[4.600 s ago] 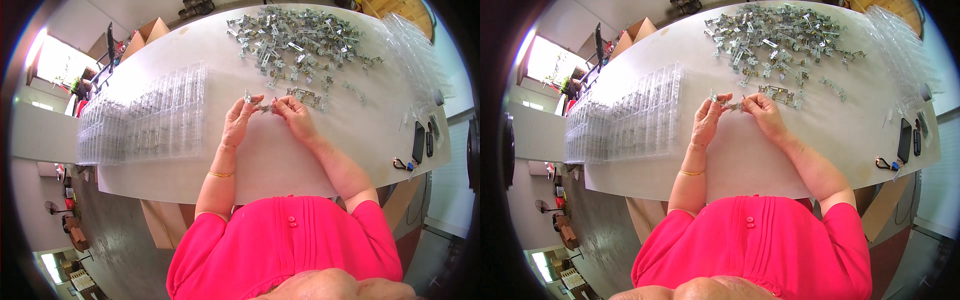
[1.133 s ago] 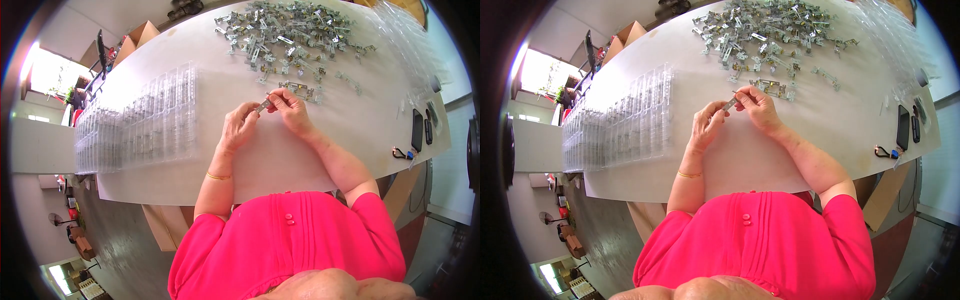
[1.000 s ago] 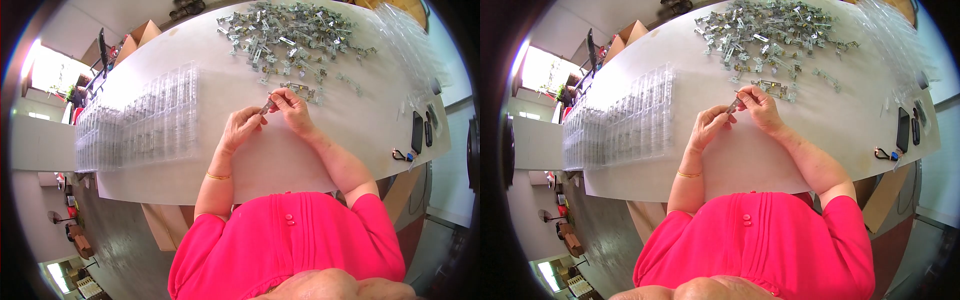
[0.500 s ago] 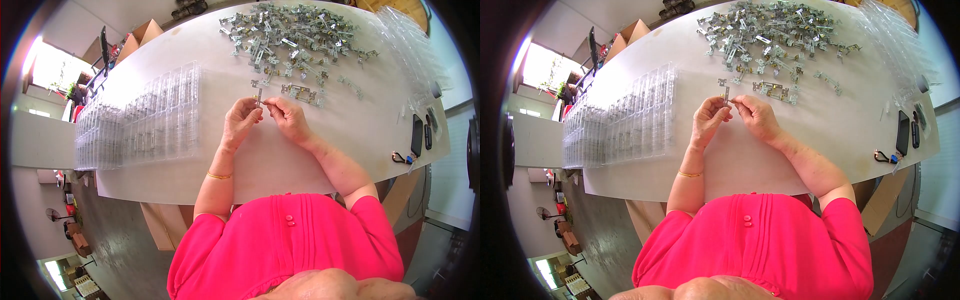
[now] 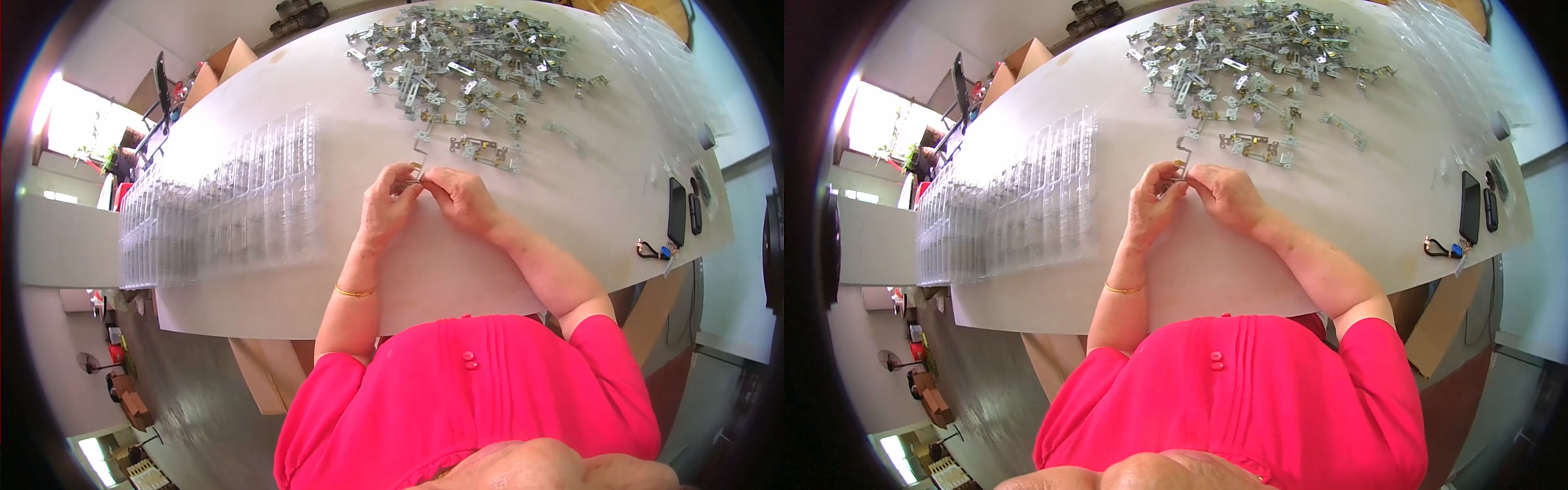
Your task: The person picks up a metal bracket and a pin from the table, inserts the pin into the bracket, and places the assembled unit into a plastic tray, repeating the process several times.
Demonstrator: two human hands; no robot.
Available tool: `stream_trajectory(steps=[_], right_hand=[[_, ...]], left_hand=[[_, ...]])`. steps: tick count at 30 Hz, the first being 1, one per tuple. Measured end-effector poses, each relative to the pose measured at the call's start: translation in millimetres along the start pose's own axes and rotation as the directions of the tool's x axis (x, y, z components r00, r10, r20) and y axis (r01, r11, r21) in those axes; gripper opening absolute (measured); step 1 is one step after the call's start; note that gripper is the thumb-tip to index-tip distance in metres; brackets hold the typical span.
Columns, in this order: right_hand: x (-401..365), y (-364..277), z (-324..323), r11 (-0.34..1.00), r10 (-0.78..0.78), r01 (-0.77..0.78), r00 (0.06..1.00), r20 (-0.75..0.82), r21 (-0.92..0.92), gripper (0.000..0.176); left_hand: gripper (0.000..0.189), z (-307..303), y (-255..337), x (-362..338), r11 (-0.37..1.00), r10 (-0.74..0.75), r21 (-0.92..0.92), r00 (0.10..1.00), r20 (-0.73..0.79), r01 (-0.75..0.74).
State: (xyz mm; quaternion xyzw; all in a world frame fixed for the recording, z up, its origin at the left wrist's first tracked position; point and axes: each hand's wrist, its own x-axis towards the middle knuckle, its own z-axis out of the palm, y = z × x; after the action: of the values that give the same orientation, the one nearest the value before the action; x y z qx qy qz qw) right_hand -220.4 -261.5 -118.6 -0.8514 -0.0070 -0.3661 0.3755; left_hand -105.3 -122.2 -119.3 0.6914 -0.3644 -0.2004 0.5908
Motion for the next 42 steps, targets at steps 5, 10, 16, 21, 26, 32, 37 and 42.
stream_trajectory(steps=[5,10,16,21,26,32,37,42], right_hand=[[1,-4,-6,0.897,0.423,-0.431,0.902,0.087,0.102,0.007],[2,11,3,0.718,0.496,-0.414,0.868,0.007,0.559,0.008],[1,19,4,0.622,0.507,-0.420,0.859,0.069,0.660,0.010],[2,19,7,0.595,0.534,-0.419,0.844,0.052,0.686,0.011],[1,21,7,0.608,0.572,-0.457,0.819,0.041,0.649,0.011],[1,16,9,0.592,0.578,-0.465,0.814,0.055,0.659,0.012],[-2,24,7,0.703,0.494,-0.383,0.869,-0.023,0.599,0.011],[-4,26,8,0.685,0.494,-0.444,0.866,0.081,0.578,0.009]], left_hand=[[0.026,-8,10,0,0.985,-0.122,-0.125,0.992,-0.038,0.117],[0.030,-16,16,0,0.919,-0.158,-0.319,0.959,0.236,0.230],[0.030,-13,16,-1,0.928,-0.227,-0.211,0.917,0.329,0.306],[0.029,-2,17,-3,0.946,-0.199,-0.232,0.969,0.145,0.228],[0.023,0,13,-3,0.906,0.244,0.359,0.970,-0.011,-0.224],[0.019,2,7,-2,0.866,0.331,0.421,0.940,-0.081,-0.269],[0.016,-5,31,3,0.953,0.182,0.284,0.950,-0.256,-0.106],[0.019,-46,60,12,0.990,0.069,0.143,0.926,-0.371,-0.017]])
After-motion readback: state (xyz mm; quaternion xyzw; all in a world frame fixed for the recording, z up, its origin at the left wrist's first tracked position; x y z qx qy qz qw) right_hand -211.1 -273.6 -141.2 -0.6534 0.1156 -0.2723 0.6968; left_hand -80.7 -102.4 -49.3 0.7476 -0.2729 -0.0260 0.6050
